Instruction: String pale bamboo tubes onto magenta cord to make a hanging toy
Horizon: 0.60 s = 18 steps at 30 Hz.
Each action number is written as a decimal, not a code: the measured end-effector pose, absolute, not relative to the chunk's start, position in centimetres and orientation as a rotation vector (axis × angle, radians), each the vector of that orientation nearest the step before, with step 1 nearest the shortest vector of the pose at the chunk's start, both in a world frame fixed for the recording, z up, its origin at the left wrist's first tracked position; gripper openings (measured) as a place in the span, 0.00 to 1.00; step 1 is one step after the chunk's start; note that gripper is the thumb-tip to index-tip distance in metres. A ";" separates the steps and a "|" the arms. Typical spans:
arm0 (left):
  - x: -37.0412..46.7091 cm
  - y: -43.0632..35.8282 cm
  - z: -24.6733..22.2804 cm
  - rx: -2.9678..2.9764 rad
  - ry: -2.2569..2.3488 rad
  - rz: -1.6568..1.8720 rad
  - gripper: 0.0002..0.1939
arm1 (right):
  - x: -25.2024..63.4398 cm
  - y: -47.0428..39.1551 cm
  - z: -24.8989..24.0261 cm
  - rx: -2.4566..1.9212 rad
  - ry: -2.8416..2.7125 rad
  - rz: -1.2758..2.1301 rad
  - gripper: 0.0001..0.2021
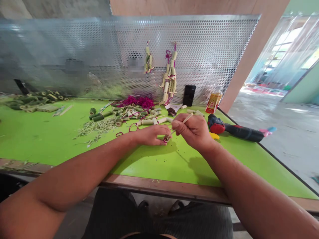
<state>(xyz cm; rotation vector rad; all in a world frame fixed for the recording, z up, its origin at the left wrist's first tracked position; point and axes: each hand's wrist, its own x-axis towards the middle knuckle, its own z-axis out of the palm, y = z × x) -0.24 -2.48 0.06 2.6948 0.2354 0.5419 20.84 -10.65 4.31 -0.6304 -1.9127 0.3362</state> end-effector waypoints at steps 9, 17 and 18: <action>-0.2 -2.5 0.1 2.701 0.243 0.518 0.04 | 20.2 -11.3 3.9 -0.553 -1.792 0.424 0.16; -0.2 -2.5 0.0 2.690 0.227 0.521 0.06 | 20.0 -11.5 4.2 -0.497 -1.815 0.419 0.14; -0.2 -2.5 0.0 2.692 0.222 0.525 0.06 | 20.1 -11.4 4.2 -0.500 -1.826 0.422 0.13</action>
